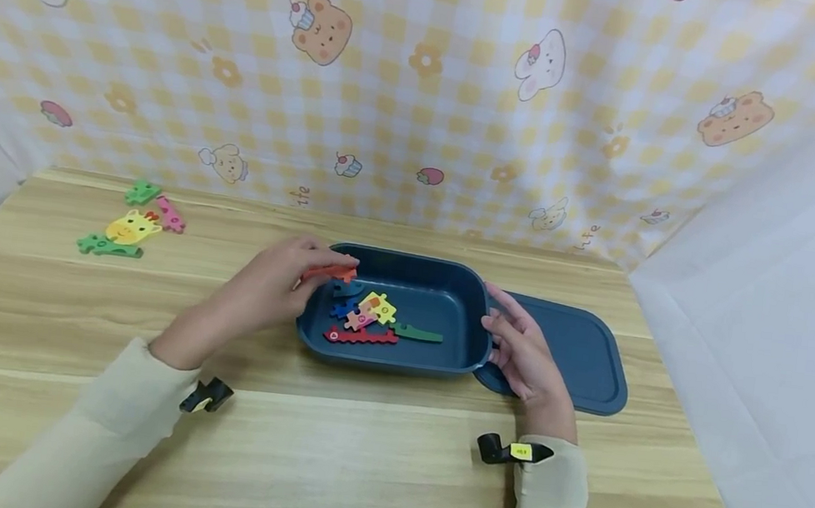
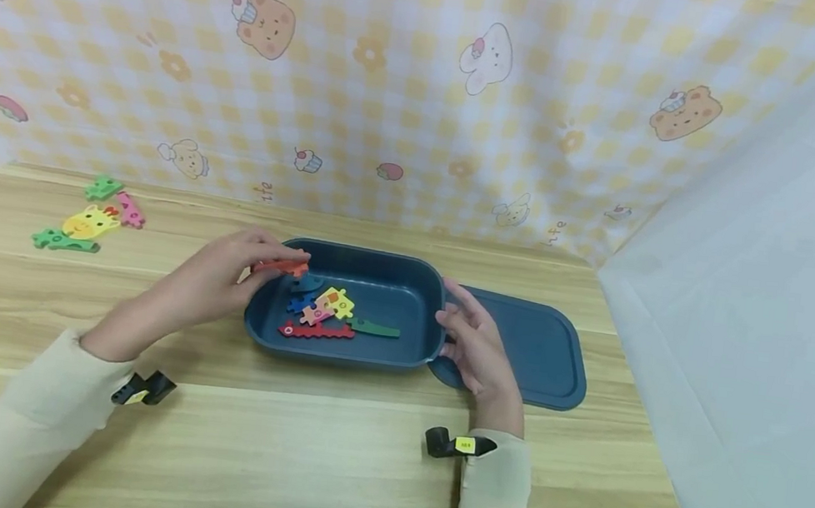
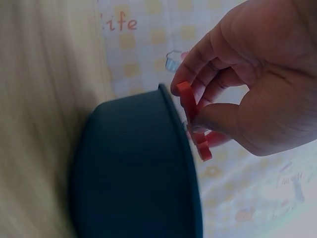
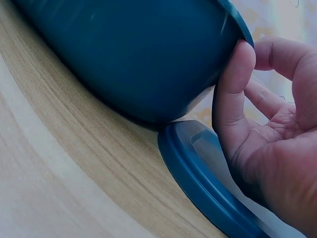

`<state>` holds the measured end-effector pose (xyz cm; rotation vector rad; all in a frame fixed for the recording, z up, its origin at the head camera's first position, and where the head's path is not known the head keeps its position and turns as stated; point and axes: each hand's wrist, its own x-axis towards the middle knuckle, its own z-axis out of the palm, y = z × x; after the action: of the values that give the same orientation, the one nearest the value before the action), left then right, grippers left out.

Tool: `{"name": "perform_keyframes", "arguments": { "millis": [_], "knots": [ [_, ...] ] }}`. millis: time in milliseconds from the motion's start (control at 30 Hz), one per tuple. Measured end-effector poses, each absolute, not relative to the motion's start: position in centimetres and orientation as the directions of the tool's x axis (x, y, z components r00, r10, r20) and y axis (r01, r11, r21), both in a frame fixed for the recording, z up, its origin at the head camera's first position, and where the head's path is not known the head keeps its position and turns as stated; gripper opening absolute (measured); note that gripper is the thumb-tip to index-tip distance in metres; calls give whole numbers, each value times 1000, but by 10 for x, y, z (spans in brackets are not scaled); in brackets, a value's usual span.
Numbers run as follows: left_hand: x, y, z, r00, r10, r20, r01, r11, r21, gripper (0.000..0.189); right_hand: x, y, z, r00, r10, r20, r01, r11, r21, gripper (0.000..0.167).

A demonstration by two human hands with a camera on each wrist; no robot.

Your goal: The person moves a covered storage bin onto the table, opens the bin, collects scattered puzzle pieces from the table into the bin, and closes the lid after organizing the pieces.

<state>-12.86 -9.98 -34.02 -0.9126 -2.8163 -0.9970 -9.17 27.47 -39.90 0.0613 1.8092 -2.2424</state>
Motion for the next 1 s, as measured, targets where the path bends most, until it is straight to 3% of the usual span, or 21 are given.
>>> {"name": "perform_keyframes", "arguments": {
  "millis": [567, 1000],
  "knots": [
    [-120, -81, -350, -786, 562, 256, 600, 596, 533, 33, -93, 274, -397, -968, -183, -174, 209, -198, -958, 64],
    [-116, -76, -353, -787, 566, 245, 587, 568, 577, 39, -90, 273, -397, -966, -169, -198, 229, -188, -955, 62]
  ]
}}
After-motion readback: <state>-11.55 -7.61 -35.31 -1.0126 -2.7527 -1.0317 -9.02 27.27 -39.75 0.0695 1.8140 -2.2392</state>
